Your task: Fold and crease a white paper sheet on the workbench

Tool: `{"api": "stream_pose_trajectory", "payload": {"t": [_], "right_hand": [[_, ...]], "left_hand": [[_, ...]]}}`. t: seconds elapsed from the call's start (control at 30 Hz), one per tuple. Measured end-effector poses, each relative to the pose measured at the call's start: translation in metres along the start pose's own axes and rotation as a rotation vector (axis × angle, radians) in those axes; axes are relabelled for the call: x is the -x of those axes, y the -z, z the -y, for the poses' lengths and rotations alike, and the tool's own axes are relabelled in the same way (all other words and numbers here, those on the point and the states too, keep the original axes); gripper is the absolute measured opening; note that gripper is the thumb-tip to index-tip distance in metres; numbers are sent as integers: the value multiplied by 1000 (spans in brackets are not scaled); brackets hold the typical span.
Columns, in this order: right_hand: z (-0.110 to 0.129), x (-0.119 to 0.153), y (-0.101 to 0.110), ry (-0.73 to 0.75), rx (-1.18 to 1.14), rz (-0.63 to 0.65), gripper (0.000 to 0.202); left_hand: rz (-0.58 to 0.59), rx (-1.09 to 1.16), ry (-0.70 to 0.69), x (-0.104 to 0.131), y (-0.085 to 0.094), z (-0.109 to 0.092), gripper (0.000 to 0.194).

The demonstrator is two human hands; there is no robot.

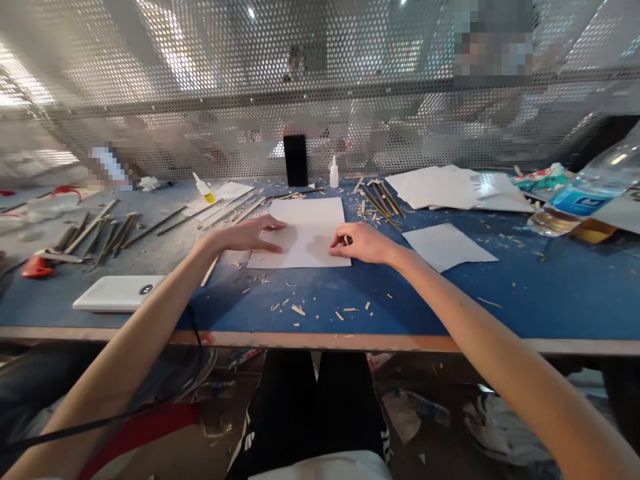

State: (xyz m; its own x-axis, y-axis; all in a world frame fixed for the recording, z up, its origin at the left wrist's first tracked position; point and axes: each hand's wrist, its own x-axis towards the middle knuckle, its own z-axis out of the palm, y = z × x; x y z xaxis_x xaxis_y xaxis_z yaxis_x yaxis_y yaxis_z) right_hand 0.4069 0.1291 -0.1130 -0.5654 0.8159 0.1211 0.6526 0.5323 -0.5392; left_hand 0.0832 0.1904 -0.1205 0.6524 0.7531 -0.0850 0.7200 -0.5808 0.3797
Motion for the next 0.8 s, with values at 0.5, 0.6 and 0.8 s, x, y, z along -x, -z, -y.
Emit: {"api": "stream_pose_trajectory", "payload": {"t": [0.5, 0.6, 0.8], "right_hand": [[1, 1, -2, 62, 38, -53, 25], [3, 1, -2, 63, 26, -11, 25], [3, 2, -3, 57, 5, 10, 28]], "left_hand": [[-19, -3, -17, -1, -2, 3, 87], [-17, -9, -9, -1, -1, 2, 87], [-11, -12, 1, 0, -1, 1, 87]]}}
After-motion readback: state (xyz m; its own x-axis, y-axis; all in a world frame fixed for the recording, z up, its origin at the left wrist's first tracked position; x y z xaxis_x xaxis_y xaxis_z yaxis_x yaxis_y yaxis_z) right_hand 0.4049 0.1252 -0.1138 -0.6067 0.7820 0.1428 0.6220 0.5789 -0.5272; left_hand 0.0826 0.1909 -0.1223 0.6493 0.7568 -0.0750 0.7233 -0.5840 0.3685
